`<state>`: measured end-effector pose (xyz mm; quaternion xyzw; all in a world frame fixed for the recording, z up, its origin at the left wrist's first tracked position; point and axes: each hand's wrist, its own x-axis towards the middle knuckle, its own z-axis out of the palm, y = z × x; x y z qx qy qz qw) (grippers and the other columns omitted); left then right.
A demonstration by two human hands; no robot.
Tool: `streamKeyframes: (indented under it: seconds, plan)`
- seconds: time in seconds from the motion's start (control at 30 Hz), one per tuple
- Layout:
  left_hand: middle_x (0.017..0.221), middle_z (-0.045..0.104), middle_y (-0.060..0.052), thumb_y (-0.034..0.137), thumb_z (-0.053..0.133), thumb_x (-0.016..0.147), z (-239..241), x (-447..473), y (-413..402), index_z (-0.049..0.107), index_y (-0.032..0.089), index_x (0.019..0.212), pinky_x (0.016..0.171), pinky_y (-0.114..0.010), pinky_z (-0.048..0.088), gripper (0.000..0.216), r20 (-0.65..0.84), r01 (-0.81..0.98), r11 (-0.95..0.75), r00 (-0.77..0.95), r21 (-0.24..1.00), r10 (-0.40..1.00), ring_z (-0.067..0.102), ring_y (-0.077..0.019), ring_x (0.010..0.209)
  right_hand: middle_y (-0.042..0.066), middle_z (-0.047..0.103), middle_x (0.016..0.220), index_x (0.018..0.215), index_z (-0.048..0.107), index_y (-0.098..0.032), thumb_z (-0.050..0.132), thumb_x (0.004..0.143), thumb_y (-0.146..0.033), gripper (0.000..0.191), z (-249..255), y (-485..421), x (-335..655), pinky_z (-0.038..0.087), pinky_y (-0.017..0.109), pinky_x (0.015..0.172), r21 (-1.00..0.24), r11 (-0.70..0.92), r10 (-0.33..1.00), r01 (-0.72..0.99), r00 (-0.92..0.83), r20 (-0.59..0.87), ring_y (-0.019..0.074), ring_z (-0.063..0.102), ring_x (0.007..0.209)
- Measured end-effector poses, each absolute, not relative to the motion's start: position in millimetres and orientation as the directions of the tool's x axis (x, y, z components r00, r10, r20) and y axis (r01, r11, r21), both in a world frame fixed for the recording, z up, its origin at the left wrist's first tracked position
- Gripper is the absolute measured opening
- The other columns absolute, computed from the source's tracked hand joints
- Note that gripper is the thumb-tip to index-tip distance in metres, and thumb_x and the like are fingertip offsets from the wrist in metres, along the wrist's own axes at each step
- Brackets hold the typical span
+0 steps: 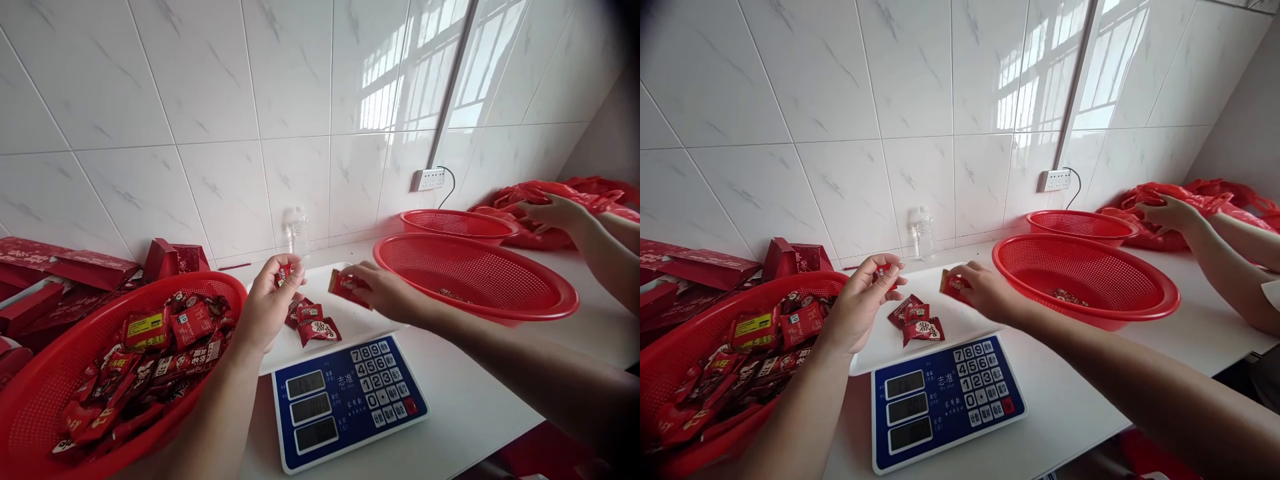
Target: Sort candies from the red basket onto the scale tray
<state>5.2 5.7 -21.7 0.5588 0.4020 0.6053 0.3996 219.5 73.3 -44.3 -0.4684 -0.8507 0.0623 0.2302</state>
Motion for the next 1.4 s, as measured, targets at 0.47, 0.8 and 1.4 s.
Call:
streamKeyframes:
  seconds: [0.47,0.8,1.4]
  plan:
    - [0.105,0.057,-0.004,0.017,0.054,0.082,-23,6,7,0.063,0.023,0.095,0.064,-0.022,0.051,0.017,0.316,-0.11,-0.322,-0.065,0.94,0.946,0.058,-0.0129,0.082,0.015,0.056,0.129,0.126,0.057,-0.019,0.046,0.089,-0.031,0.041,-48,104,288,0.048,0.046,0.087,-0.035,0.365,0.889,0.93,-0.337,0.309,0.0333,0.052,0.116]
    - [0.104,0.058,-0.003,0.021,0.057,0.083,-24,4,7,0.062,0.023,0.099,0.064,-0.022,0.05,0.017,0.328,-0.06,-0.332,-0.067,0.941,0.942,0.059,-0.0124,0.082,0.01,0.052,0.131,0.126,0.058,-0.027,0.059,0.087,-0.034,0.04,-50,45,195,0.04,0.042,0.102,-0.266,0.867,0.476,0.42,-0.857,0.197,0.0233,0.048,0.121]
    - [0.103,0.056,-0.002,0.024,0.059,0.085,-24,3,8,0.059,0.023,0.102,0.068,-0.022,0.051,0.018,0.321,0.029,-0.32,-0.045,0.947,0.946,0.06,-0.0109,0.083,0.011,0.065,0.112,0.112,0.062,-0.02,0.034,0.094,-0.017,0.033,-60,63,249,0.049,0.042,0.088,-0.068,0.79,0.587,0.609,-0.721,0.367,0.023,0.06,0.103]
